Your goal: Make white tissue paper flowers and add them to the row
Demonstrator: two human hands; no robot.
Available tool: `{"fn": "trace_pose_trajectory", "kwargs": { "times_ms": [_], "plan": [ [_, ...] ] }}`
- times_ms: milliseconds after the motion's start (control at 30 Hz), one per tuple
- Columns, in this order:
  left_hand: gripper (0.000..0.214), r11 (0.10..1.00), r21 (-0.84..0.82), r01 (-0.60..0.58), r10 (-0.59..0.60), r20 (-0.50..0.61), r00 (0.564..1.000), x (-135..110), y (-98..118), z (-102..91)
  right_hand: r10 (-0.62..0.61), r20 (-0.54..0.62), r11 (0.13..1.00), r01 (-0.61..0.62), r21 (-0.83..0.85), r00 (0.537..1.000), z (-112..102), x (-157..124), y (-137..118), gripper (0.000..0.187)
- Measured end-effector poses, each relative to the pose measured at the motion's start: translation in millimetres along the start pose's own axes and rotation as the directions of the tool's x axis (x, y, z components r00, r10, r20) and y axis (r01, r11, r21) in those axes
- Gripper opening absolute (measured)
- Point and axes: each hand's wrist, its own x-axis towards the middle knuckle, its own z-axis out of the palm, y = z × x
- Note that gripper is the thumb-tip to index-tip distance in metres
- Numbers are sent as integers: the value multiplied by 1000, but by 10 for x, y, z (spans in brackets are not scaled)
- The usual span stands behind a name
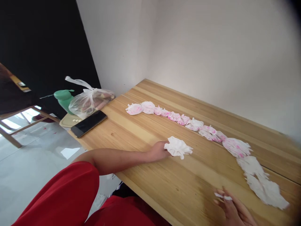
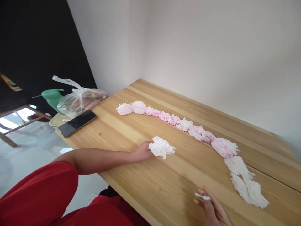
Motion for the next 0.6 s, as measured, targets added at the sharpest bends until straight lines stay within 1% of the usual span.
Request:
{"fn": "trace_pose_trajectory", "kwargs": {
  "times_ms": [33,67,100,167,300,400,433,467,600],
  "plan": [
    [6,1000,-13,7,-7,-1,1000,-8,10,-7,70,27,997,-70,15,997,28,-10,-67,45],
    [6,1000,-19,22,-22,2,1000,-16,19,-13,94,21,995,-94,12,995,52,-19,-128,48],
    [6,999,-15,32,-32,8,999,-24,24,-20,108,52,994,-107,-19,993,69,-27,-177,48],
    [8,999,-23,42,-42,9,999,-33,26,-34,82,65,994,-77,-80,995,77,-41,-228,49],
    [6,999,-23,37,-36,25,999,-43,13,-59,-22,115,970,49,-240,993,-4,-61,-184,49],
    [8,1000,7,0,0,36,999,-51,16,-80,-157,130,906,195,-375,979,-127,1,-105,45],
    [9,1000,8,-8,8,30,1000,-52,21,-88,-205,151,875,250,-415,967,-178,42,-70,44],
    [9,1000,6,-9,9,23,1000,-53,26,-96,-246,206,840,315,-441,947,-234,87,-30,43],
    [10,1000,21,-8,7,21,1000,-60,44,-104,-278,359,713,442,-545,891,-469,235,133,42]
  ]
}}
